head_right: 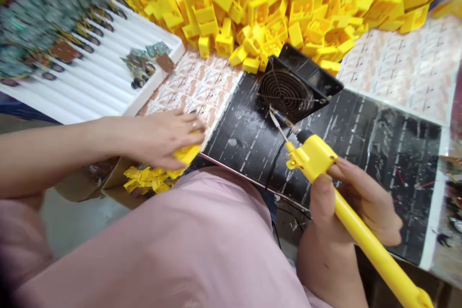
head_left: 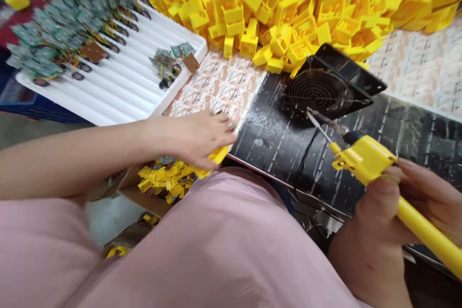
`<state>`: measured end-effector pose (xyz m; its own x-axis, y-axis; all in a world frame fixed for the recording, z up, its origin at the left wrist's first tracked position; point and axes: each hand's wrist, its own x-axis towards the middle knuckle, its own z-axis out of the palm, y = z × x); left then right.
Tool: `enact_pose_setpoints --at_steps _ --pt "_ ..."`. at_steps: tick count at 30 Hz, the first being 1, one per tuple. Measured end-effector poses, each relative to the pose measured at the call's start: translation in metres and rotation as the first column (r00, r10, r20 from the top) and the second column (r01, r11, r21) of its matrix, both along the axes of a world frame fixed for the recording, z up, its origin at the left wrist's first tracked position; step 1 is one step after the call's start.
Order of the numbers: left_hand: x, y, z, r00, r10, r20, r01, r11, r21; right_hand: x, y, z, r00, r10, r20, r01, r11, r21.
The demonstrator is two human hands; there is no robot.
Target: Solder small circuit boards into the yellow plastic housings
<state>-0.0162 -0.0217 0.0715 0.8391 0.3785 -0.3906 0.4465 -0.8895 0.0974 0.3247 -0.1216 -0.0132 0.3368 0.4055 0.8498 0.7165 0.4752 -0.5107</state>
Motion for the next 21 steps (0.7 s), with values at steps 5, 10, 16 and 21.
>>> enact_pose_setpoints --at_steps 5,10,16,21 --pt "-0.028 0.028 0.029 0.983 0.169 -0.076 -0.182 0.953 -0.241 0.007 0.014 -0.001 0.981 -0.175 0.087 0.151 0.962 0.226" --pt "0.052 0.106 -0.016 0.861 0.4 0.314 -0.471 0.859 0.199 0.01 0.026 0.001 0.972 -0.232 -0.023 0.217 0.867 0.449" --pt "0.128 0.173 -0.05 0.894 0.294 0.338 -0.375 0.904 0.203 0.034 0.033 -0.009 0.926 -0.377 -0.029 0.348 0.82 0.455" --pt "0.129 0.193 -0.044 0.903 0.315 0.292 -0.377 0.908 0.186 0.043 0.035 -0.012 0.884 -0.466 -0.044 0.425 0.759 0.493"
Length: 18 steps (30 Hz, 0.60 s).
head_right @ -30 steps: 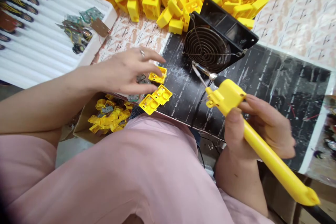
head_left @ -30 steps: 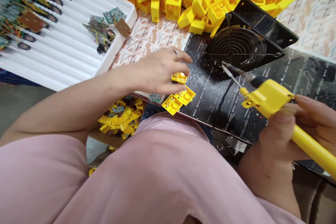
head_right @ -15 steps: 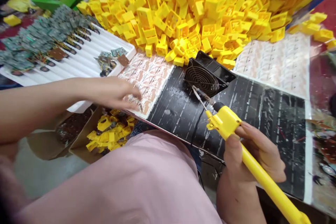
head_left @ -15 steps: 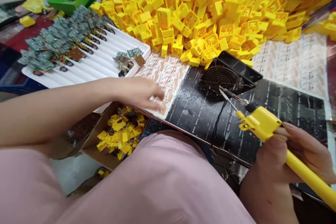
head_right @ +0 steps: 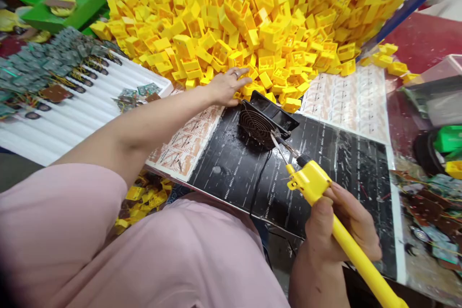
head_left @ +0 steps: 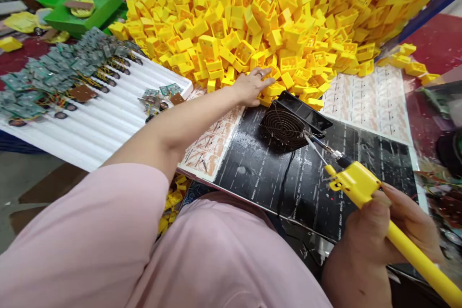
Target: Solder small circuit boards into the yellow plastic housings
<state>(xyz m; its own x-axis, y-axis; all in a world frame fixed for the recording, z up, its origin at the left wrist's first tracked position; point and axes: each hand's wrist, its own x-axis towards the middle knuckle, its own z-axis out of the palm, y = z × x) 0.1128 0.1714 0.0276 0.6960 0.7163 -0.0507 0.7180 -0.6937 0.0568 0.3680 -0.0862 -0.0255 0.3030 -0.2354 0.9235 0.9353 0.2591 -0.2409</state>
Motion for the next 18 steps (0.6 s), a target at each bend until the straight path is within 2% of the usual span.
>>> enact_pose_setpoints --at_steps 5,7,9,12,14,16,17,18 --pt "-0.056 -0.019 0.005 0.994 -0.054 -0.098 0.062 0.995 0.078 0.006 -0.012 -0.005 0.994 0.112 -0.001 -0.111 0.985 -0.135" --pt "-0.085 -0.034 0.002 0.979 -0.143 -0.147 0.156 0.985 0.079 0.005 -0.012 -0.007 0.99 0.141 0.005 -0.139 0.979 -0.146" --pt "-0.11 -0.055 -0.005 0.957 -0.262 -0.128 0.268 0.963 0.038 -0.002 -0.01 -0.007 0.984 0.177 -0.03 -0.179 0.969 -0.171" --pt "-0.136 -0.094 -0.019 0.917 -0.385 0.108 0.392 0.918 -0.059 -0.021 -0.005 0.002 0.953 0.294 -0.066 -0.302 0.935 -0.187" --pt "-0.141 -0.123 -0.027 0.869 -0.375 0.324 0.429 0.896 -0.113 -0.037 -0.005 0.011 0.919 0.392 -0.046 -0.392 0.897 -0.205" --pt "-0.136 -0.15 -0.032 0.811 -0.303 0.5 0.437 0.882 -0.174 -0.054 -0.011 0.02 0.88 0.474 -0.031 -0.461 0.839 -0.29" --pt "-0.132 -0.161 -0.034 0.777 -0.225 0.588 0.428 0.873 -0.233 -0.061 -0.015 0.023 0.854 0.519 -0.039 -0.496 0.789 -0.363" --pt "-0.126 -0.17 -0.035 0.734 -0.1 0.672 0.413 0.851 -0.324 -0.068 -0.019 0.025 0.823 0.564 -0.066 -0.522 0.705 -0.481"
